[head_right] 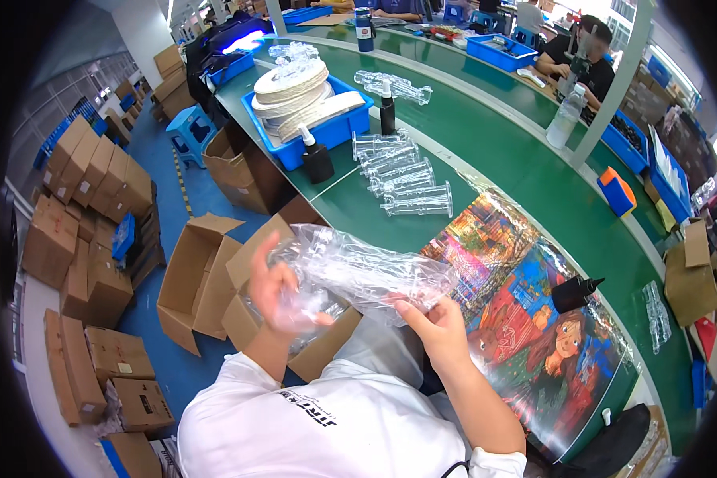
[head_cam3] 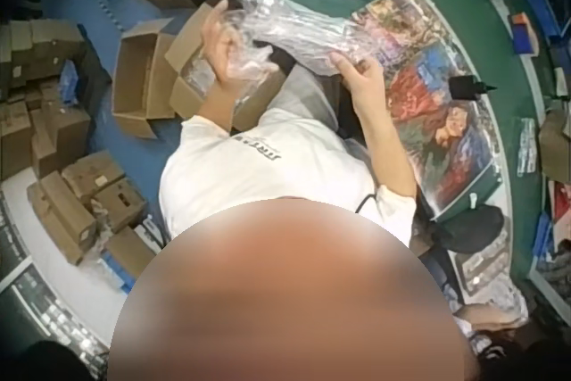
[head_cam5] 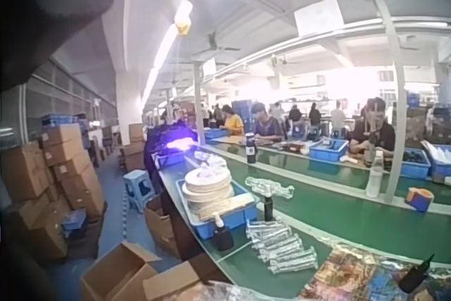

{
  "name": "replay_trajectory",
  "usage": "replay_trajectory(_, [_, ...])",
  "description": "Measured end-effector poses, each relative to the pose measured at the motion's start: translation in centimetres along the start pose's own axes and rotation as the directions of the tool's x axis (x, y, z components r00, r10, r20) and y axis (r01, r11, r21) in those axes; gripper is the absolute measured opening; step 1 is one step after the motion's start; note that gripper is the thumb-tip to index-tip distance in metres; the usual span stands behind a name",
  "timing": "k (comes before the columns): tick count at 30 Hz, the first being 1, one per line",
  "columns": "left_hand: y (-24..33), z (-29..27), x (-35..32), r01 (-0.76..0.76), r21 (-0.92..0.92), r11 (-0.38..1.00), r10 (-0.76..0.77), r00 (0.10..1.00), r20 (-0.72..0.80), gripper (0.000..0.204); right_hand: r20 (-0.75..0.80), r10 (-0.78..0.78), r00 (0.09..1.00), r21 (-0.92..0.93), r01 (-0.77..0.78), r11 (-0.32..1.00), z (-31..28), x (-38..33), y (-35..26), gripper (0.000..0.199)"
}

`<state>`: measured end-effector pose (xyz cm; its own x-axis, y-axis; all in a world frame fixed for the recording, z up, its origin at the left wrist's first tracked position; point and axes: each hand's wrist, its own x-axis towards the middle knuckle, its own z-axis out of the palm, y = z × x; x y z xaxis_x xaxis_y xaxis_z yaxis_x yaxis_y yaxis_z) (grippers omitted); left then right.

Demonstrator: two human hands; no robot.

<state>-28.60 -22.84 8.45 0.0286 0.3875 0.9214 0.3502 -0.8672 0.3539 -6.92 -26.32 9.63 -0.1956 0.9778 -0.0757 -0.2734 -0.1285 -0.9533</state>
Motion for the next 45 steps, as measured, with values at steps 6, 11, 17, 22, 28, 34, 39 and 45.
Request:
replay_trajectory(6, [-1.5, 1.5, -0.8, 0.361, -0.577, 0.732, -0.396, 0.916, 0.072, 0.052, 0.109, 0.084, 0.99, 0.085, -0.093, 0.992, -1.3, -0.6, 0.7, 0.038])
replay_trajectory(11, [-1.6, 3.0, -2.1, 0.411, -0.67, 0.618, -0.554, 0.833, 0.0, 0.038, 0.141, 0.034, 0.989, 0.176, -0.059, 0.983, -0.7, -0.4, 0.8, 0.043])
replay_trajectory(17, [-3.9, 4.0, -2.9, 0.541, -0.756, 0.369, -0.853, 0.52, -0.044, 0.026, 0.039, 0.076, 0.996, 0.046, -0.078, 0.996, -2.7, 1.8, 1.4, 0.041])
replay_trajectory(22, [-4.4, 5.7, -0.9, 0.505, -0.857, 0.1, -0.992, 0.117, -0.047, 0.025, -0.055, 0.109, 0.992, -0.184, -0.118, 0.976, -5.5, 3.5, 1.4, 0.03])
replay_trajectory(28, [-9.7, 2.6, -1.9, 0.268, -0.96, 0.076, -0.89, 0.453, 0.056, 0.038, -0.205, -0.094, 0.974, -0.289, 0.031, 0.957, -9.3, 6.0, 3.4, 0.02])
replay_trajectory(34, [-11.9, -1.6, -2.4, 0.294, -0.956, -0.023, -0.786, 0.586, 0.199, 0.044, -0.211, -0.118, 0.97, -0.34, 0.04, 0.94, -10.8, 8.2, 3.3, 0.021])
replay_trajectory(39, [-9.5, -1.8, -0.8, 0.305, -0.939, -0.16, -0.799, 0.518, 0.305, 0.043, -0.136, -0.373, 0.918, -0.659, 0.197, 0.726, -12.4, 8.9, 3.6, 0.024])
replay_trajectory(45, [-8.4, -0.7, -0.4, 0.348, -0.902, -0.256, -0.736, 0.534, 0.415, 0.041, -0.25, -0.38, 0.891, -0.666, 0.127, 0.735, -12.0, 7.6, 2.7, 0.036])
